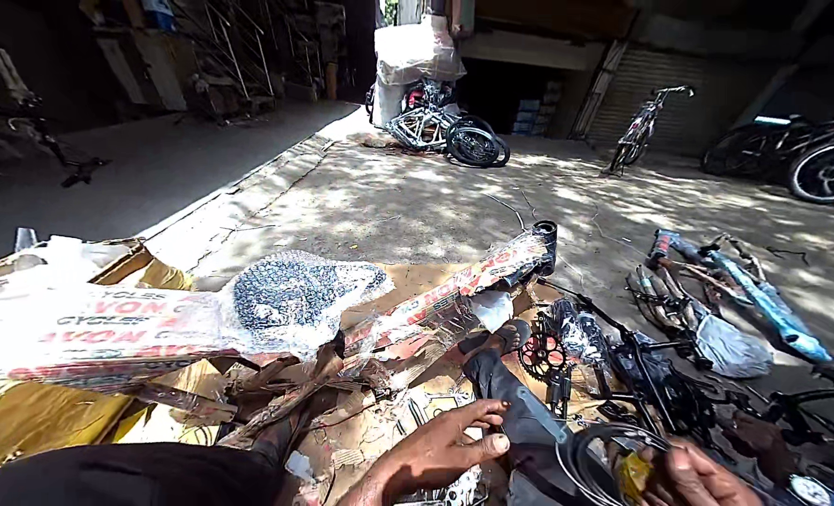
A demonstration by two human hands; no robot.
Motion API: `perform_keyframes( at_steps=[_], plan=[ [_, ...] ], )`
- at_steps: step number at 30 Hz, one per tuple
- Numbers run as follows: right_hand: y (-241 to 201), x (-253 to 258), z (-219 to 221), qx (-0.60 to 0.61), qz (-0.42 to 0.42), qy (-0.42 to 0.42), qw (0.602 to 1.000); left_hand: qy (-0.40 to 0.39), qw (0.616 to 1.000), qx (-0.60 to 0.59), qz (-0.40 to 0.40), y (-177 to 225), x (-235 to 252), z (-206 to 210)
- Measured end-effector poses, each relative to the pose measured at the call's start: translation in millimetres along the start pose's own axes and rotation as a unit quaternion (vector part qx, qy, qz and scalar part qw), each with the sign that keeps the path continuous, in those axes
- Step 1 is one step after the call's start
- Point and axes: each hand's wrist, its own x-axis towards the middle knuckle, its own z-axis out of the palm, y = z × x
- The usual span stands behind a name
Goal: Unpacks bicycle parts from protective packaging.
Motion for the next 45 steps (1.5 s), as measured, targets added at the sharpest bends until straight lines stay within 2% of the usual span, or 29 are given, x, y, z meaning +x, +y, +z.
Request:
perform_keyframes(
  at_steps=[3,7,11,14,16,17,20,24,26,29,32,34,37,39,41,43,45],
  plan=[
    [31,57,98,0.193,0.086,-0.034,0.977,0.123,0.977,-0.165,-0.055,-12,-10,-9],
    [101,93,169,0.325,0.238,-0.019,0.915,0.305,0.901,-0.250,-0.180,-66,-44,-36],
    [152,79,206,0.362,0.316,0.012,0.877,0.346,0.872,-0.248,-0.242,-105,-64,-45],
    [161,70,212,0.340,0.331,0.010,0.880,0.378,0.820,-0.358,-0.238,-117,-59,-40],
    [162,70,209,0.316,0.341,0.004,0.885,0.355,0.794,-0.442,-0.221,-123,-53,-39],
    [163,71,206,0.303,0.337,-0.007,0.891,0.338,0.792,-0.465,-0.204,-127,-48,-38],
    [168,72,197,0.234,0.311,-0.072,0.918,0.335,0.830,-0.403,-0.191,-132,-32,-24],
    [171,67,202,0.199,0.311,-0.198,0.908,0.308,0.901,-0.274,-0.135,-154,-37,-17],
    [174,66,199,0.191,0.301,-0.227,0.906,0.325,0.915,-0.208,-0.118,-161,-36,-13],
    [179,67,198,0.126,0.267,-0.252,0.922,0.349,0.920,-0.111,-0.139,-159,-38,-11],
    [185,70,203,0.035,0.222,-0.235,0.946,0.337,0.929,-0.068,-0.136,-158,-40,-17],
    [184,73,209,0.003,0.226,-0.213,0.950,0.328,0.933,-0.045,-0.142,-159,-42,-20],
    [187,77,208,0.094,0.301,-0.219,0.923,0.290,0.943,-0.038,-0.160,-160,-46,-26],
    [187,79,203,0.162,0.346,-0.219,0.898,0.274,0.950,-0.057,-0.140,-165,-44,-30],
    [185,77,199,0.179,0.371,-0.206,0.888,0.251,0.959,-0.063,-0.117,-168,-42,-32],
    [185,74,200,0.162,0.384,-0.177,0.892,0.228,0.965,-0.061,-0.115,-166,-39,-31],
    [194,66,208,0.088,0.361,-0.137,0.918,0.214,0.967,-0.082,-0.115,-160,-34,-28]
  ],
)
